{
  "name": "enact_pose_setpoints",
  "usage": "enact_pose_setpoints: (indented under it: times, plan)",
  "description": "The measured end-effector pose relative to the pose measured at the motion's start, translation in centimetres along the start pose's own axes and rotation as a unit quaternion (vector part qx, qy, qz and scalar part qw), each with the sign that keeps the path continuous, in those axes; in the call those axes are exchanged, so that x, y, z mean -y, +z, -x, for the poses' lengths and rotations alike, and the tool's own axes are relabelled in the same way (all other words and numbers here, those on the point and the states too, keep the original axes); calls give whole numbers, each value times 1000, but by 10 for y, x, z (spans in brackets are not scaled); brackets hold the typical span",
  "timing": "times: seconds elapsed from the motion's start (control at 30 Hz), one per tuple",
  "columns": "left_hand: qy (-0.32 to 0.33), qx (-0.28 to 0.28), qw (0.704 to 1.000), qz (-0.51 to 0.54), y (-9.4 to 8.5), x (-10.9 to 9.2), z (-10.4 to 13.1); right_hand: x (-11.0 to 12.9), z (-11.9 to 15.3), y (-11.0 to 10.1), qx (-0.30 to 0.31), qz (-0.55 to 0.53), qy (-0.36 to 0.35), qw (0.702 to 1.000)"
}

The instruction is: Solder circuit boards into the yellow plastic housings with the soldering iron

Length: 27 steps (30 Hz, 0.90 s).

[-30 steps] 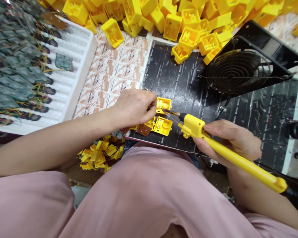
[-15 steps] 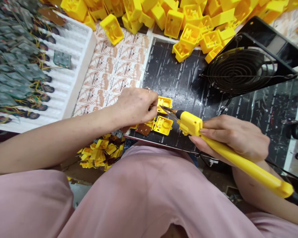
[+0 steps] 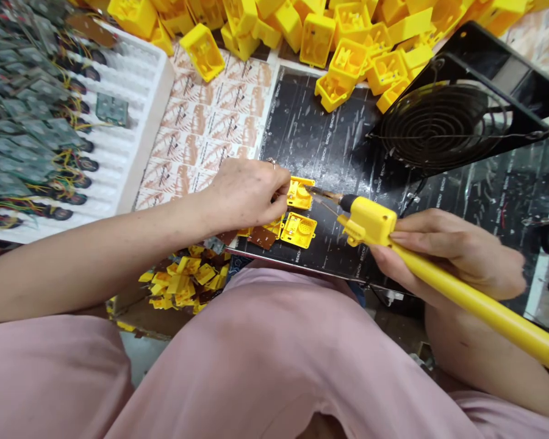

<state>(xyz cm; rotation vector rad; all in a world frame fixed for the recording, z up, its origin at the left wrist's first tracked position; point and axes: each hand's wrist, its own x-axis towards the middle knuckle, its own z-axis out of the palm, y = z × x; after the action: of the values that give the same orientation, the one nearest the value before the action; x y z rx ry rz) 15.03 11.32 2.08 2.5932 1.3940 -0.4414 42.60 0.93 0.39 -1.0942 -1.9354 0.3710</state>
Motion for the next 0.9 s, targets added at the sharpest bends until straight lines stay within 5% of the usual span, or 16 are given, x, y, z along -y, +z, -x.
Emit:
enact_pose_setpoints:
  times: [0.33,0.67,0.9]
  plan:
    - [39,-2,999,11,-4,6,2,8,16,6,-53,40,42,997]
    - [57,-114,988,90,16,17,-2,5,15,14,-56,24,22,998]
    - [25,-88,995,43,10,9,-9,11,10,27,-86,45,-4,995]
